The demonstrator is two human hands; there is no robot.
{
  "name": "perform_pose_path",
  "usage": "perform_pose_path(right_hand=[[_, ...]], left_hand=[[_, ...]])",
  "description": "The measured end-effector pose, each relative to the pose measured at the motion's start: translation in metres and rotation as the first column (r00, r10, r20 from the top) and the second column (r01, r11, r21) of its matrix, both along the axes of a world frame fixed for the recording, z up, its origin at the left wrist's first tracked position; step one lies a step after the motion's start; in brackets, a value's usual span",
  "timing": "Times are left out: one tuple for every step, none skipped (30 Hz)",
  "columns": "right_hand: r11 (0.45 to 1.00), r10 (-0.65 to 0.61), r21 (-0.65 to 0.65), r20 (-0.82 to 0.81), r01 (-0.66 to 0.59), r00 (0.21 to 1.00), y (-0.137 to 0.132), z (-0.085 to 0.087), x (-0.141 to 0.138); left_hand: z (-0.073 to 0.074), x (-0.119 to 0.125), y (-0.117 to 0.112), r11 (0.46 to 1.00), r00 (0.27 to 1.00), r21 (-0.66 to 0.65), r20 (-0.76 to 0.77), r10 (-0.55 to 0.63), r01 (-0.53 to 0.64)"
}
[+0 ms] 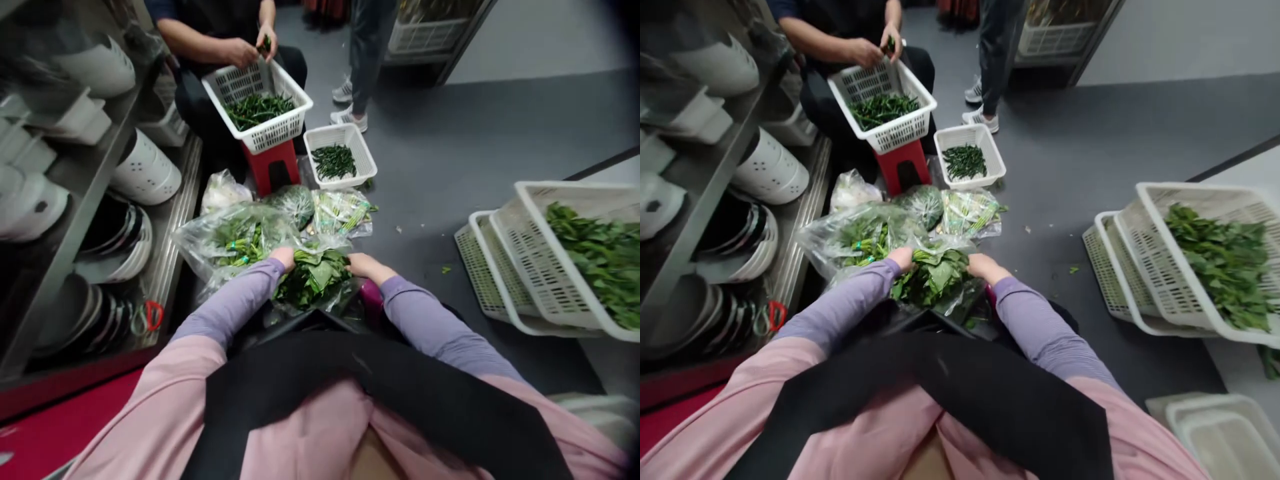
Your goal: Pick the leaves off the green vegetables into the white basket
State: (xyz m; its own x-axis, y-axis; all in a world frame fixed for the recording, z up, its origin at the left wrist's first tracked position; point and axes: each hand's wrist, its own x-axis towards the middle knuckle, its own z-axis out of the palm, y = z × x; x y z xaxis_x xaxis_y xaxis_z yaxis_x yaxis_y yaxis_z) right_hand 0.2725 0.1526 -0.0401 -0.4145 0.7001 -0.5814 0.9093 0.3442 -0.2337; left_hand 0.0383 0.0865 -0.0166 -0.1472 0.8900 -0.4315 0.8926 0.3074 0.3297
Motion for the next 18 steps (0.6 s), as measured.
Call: perform_pose_path(right_hand=[[1.0,0.006,-0.001,-0.007,-0.006,1.0,-0.007,0.008,0.001],[1.0,0.012,0.013,-0.018,-0.011,1.0,-0.014,0.019,0.002],[0.998,0.005,0.061,-0.054,-0.001,0.999,-0.023,0.032,0.003],[0.99,-0.008,0.141,-0.13,0.027,0.991,-0.033,0.047,0.004],[0.968,-0.017,0.24,-0.245,0.078,0.969,-0.042,0.062,0.005],[0.932,-0.005,0.332,-0.38,0.142,0.925,-0.051,0.076,0.005],[0.895,0.03,0.398,-0.506,0.202,0.862,-0.059,0.089,0.004],[0.874,0.077,0.424,-0.607,0.24,0.791,-0.066,0.099,0.002],[0.886,0.117,0.402,-0.674,0.23,0.73,-0.071,0.107,0.0],[0.928,0.134,0.334,-0.71,0.162,0.692,-0.076,0.112,-0.004],[0.969,0.12,0.234,-0.733,0.082,0.669,-0.081,0.114,-0.009],[0.993,0.081,0.12,-0.75,0.015,0.657,-0.085,0.113,-0.014],[1.0,0.025,0.023,-0.763,-0.011,0.646,-0.09,0.11,-0.019],[0.999,-0.029,-0.031,-0.773,0.008,0.633,-0.094,0.107,-0.024],[0.997,-0.065,-0.03,-0.786,0.066,0.615,-0.1,0.103,-0.029],[0.988,-0.073,0.023,-0.801,0.152,0.594,-0.105,0.1,-0.033],[0.965,-0.051,0.11,-0.811,0.237,0.583,-0.11,0.098,-0.037],[0.932,-0.004,0.212,-0.806,0.295,0.592,-0.115,0.097,-0.04]], left_hand=[[0.008,-0.005,-0.011,1.0,0.999,-0.003,-0.027,-0.026,0.026],[0.018,-0.01,-0.021,0.997,0.996,0.025,-0.059,-0.07,0.072],[0.029,-0.013,-0.032,0.988,0.988,0.086,-0.093,-0.121,0.129],[0.04,-0.015,-0.042,0.967,0.978,0.17,-0.122,-0.169,0.188],[0.051,-0.015,-0.051,0.935,0.968,0.263,-0.142,-0.205,0.237],[0.06,-0.013,-0.06,0.9,0.963,0.347,-0.144,-0.228,0.265],[0.067,-0.011,-0.068,0.87,0.963,0.413,-0.124,-0.238,0.268],[0.073,-0.007,-0.074,0.848,0.966,0.463,-0.089,-0.244,0.257],[0.078,-0.002,-0.079,0.833,0.968,0.502,-0.043,-0.245,0.233],[0.081,0.002,-0.082,0.82,0.97,0.537,0.014,-0.244,0.198],[0.083,0.007,-0.084,0.807,0.968,0.572,0.083,-0.236,0.147],[0.084,0.011,-0.085,0.79,0.962,0.609,0.169,-0.214,0.068],[0.084,0.015,-0.086,0.772,0.944,0.634,0.28,-0.174,-0.046],[0.083,0.018,-0.086,0.753,0.9,0.63,0.418,-0.123,-0.19],[0.082,0.02,-0.086,0.736,0.818,0.582,0.572,-0.069,-0.345],[0.08,0.022,-0.087,0.736,0.692,0.479,0.722,-0.021,-0.478],[0.077,0.024,-0.088,0.755,0.535,0.339,0.845,0.017,-0.561],[0.075,0.026,-0.089,0.788,0.37,0.197,0.928,0.042,-0.584]])
